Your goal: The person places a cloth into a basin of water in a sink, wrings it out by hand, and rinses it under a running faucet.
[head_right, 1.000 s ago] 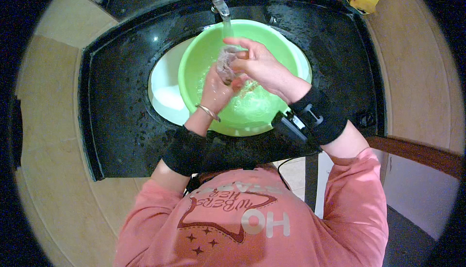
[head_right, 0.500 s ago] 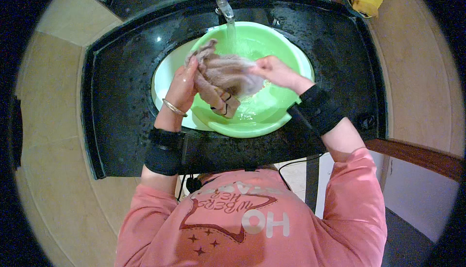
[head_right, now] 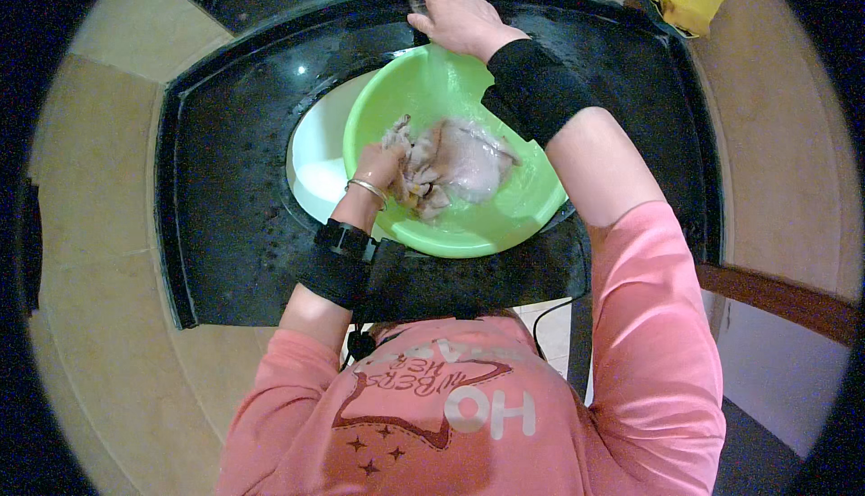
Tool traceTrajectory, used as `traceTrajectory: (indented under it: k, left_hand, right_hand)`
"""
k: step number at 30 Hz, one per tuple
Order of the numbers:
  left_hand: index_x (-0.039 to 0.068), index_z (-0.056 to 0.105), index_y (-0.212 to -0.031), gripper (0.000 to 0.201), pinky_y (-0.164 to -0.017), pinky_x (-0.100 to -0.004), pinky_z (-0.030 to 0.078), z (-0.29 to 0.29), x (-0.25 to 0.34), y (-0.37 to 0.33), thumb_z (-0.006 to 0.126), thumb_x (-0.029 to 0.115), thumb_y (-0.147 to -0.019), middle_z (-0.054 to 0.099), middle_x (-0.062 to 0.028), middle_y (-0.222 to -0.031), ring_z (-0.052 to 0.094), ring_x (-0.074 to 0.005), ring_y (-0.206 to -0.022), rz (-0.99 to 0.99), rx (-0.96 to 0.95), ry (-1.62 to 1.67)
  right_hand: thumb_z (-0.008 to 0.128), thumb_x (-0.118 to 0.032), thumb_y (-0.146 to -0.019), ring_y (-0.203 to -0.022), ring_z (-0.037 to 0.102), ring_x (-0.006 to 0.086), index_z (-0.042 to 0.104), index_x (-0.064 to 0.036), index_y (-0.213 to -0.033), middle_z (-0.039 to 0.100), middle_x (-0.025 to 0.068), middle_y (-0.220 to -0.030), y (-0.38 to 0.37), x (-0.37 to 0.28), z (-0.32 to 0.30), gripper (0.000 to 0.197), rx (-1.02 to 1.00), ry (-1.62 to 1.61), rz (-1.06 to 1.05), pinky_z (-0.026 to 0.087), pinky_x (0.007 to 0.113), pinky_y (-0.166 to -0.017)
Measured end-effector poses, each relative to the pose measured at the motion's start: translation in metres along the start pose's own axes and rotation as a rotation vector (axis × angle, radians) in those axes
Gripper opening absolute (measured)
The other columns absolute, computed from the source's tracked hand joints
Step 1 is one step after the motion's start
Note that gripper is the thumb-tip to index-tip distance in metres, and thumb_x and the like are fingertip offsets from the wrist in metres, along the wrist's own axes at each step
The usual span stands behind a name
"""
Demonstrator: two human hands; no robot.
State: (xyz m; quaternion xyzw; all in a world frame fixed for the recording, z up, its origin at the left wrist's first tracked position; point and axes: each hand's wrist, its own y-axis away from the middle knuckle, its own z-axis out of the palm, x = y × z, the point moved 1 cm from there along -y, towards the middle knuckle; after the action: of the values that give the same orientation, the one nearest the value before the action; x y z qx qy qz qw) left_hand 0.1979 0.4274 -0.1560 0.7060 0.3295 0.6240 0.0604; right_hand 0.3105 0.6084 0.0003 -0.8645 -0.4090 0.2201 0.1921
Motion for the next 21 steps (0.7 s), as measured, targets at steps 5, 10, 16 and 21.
traceTrajectory:
  k: [5, 10, 16, 21]
  left_hand:
    - [-0.011, 0.06, -0.085, 0.03, -0.067, -0.0359, 0.047, -0.011, -0.005, -0.01, 0.057, 0.015, -0.07, 0.063, -0.022, -0.077, 0.063, -0.0289, -0.074, 0.117, 0.093, -0.094]
    - [-0.007, 0.061, -0.09, 0.021, -0.064, -0.0314, 0.048, -0.013, 0.016, 0.007, 0.053, 0.007, -0.076, 0.063, -0.0143, -0.08, 0.061, -0.019, -0.074, 0.039, 0.006, 0.275]
    - [-0.005, 0.06, -0.093, 0.019, -0.069, -0.0284, 0.05, -0.026, 0.019, 0.008, 0.052, 0.007, -0.081, 0.062, -0.009, -0.086, 0.06, -0.0166, -0.074, 0.028, -0.059, 0.436]
    - [-0.009, 0.048, -0.112, 0.034, -0.084, -0.0305, 0.047, -0.016, 0.037, 0.008, 0.048, 0.007, -0.082, 0.058, -0.0138, -0.104, 0.058, -0.0203, -0.092, 0.043, -0.222, 0.799]
  right_hand:
    - [0.052, -0.027, -0.085, -0.111, 0.049, 0.0312, 0.042, -0.0065, -0.126, 0.045, 0.0135, -0.127, -0.015, -0.005, 0.003, 0.047, -0.199, 0.089, -0.004, 0.041, 0.039, -0.093]
    - [0.054, -0.025, -0.084, -0.109, 0.05, 0.0311, 0.036, -0.0113, -0.129, 0.046, 0.0132, -0.125, 0.017, -0.011, 0.005, 0.05, -0.219, -0.033, -0.049, 0.043, 0.039, -0.089]
    - [0.058, -0.031, -0.082, -0.088, 0.059, 0.0317, 0.055, -0.0057, -0.11, 0.058, 0.0169, -0.097, 0.097, -0.026, 0.014, 0.038, -0.743, 0.019, 0.257, 0.047, 0.041, -0.076]
    - [0.056, -0.03, -0.082, -0.085, 0.062, 0.033, 0.062, -0.0005, -0.093, 0.063, 0.0211, -0.088, 0.138, 0.02, 0.053, 0.032, -1.019, 0.07, 0.322, 0.048, 0.042, -0.076]
